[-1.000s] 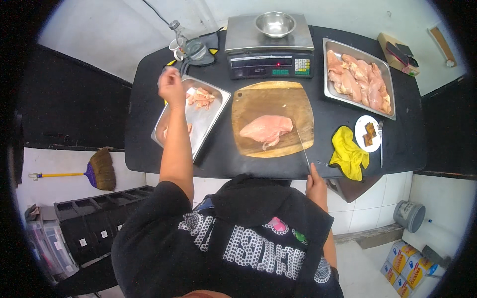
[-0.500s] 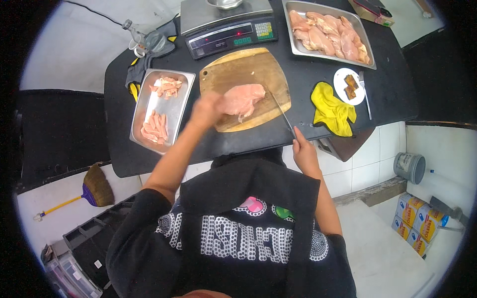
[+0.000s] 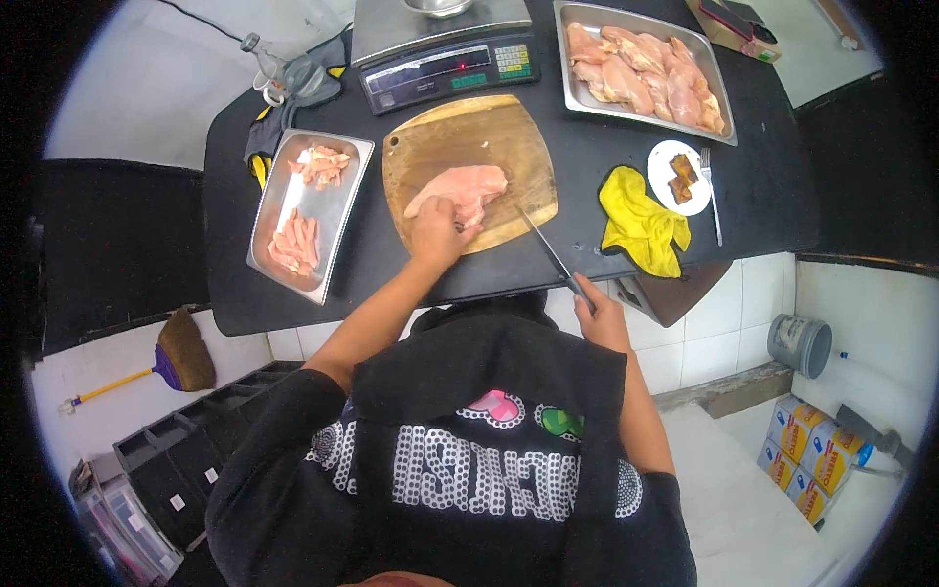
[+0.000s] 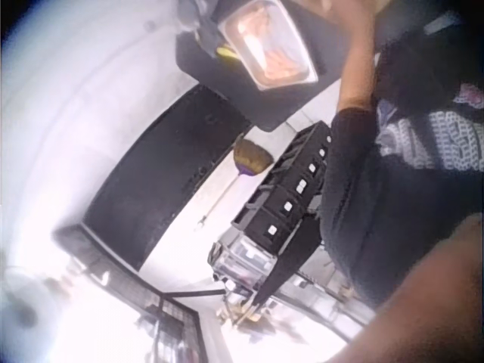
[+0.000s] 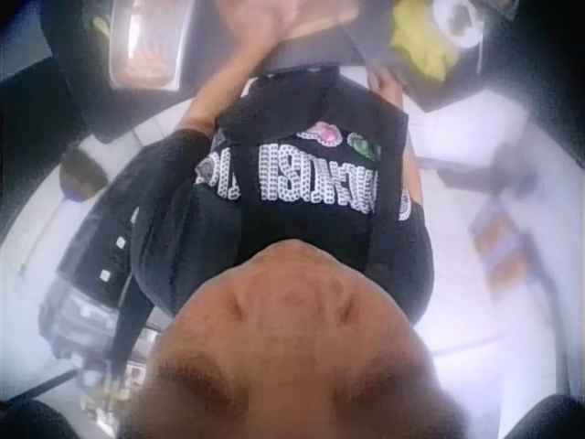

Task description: The person slices a chicken breast with a knife on a wooden board, weighs the slices in a metal bowl on a digital scale, and places them into a tray.

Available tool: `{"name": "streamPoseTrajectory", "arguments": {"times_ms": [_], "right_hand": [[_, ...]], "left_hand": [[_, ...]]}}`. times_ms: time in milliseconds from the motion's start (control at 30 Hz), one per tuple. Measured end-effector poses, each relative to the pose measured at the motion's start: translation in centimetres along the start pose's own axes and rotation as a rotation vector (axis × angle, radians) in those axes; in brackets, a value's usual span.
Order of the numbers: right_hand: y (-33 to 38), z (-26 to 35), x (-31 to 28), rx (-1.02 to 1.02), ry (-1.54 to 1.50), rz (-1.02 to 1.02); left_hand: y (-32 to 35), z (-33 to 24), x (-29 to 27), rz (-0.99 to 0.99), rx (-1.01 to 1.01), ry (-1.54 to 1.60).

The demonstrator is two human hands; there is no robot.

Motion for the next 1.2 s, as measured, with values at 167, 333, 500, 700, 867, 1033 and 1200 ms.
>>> {"name": "streamPoseTrajectory", "arguments": {"times_ms": [167, 333, 500, 700, 867, 1033, 1200], "right_hand": [[-1.5, 2.0, -1.9, 0.073, 0.064, 0.161], [-3.7, 0.3, -3.3, -0.105, 0.093, 0.230], [-5.7, 0.4, -4.3, -0.101, 0.115, 0.264], [-6.0, -1.4, -3.4, 0.235, -0.344, 0.358], [-5.4, -3.1, -1.7, 0.297, -0.704, 0.465], [-4.4, -2.5, -1.0, 0.371, -0.732, 0.461], [-3.5, -2.4, -0.5, 0.395, -0.765, 0.417]], "left_hand": [[2.0, 1.1, 2.4, 0.103, -0.141, -0.017], [3.4, -0.5, 0.0, 0.413, -0.454, 0.254], [3.1, -3.2, 0.1, 0.033, 0.055, -0.248], [2.2, 0.8, 2.3, 0.078, 0.080, 0.214], [3.2, -0.7, 2.6, 0.325, -0.045, -0.060], [5.5, 0.1, 0.1, 0.425, 0.056, 0.062], [-2.8, 1.2, 0.5, 0.248, 0.142, 0.118]]}}
Point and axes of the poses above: each hand's wrist, its own y-axis away from the middle knuckle, its own x-axis out of the palm, z = x × y, the point moved 1 cm from there along -y, towards the middle knuckle, and after that the axes turned 10 degrees about z, right-handed, at the moved point
